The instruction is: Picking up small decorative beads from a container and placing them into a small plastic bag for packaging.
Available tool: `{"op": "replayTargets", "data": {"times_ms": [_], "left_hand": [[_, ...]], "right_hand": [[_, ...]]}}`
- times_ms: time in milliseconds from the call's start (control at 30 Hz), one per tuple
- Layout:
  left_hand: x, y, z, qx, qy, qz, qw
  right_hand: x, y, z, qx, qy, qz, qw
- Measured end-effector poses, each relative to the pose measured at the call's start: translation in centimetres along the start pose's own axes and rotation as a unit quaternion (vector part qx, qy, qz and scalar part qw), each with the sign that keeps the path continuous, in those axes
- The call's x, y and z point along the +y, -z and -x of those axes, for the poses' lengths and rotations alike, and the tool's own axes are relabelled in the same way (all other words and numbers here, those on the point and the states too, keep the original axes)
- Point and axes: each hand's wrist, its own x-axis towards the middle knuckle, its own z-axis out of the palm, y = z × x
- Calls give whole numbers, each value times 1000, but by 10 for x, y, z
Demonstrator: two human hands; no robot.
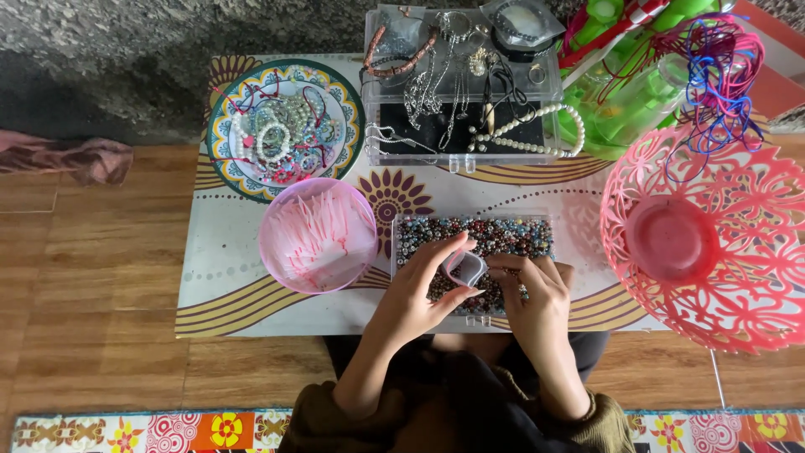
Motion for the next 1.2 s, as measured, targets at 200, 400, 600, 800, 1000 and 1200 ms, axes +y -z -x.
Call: {"op": "replayTargets", "data": {"times_ms": [200,400,600,800,1000,1200], "left_hand": [[0,0,0,5,-7,0,1000],[-1,0,2,8,-13,-8,1000],[-1,0,2,11,-11,-9,1000],[-1,-4,3,17,-20,-25,999],[-4,-5,4,11,-14,-30,999],[-6,-3,2,17,26,6,999]], "right_hand": [[13,-5,7,-24,-5,17,1000],[8,-5,4,-18,-22,5,1000],[5,-1,2,17,-30,-40,999],[-26,28,-15,104,1,-67,992],[-33,29,-31,76,77,-108,988],[-15,28,-16,120,-2,-199,973]]}}
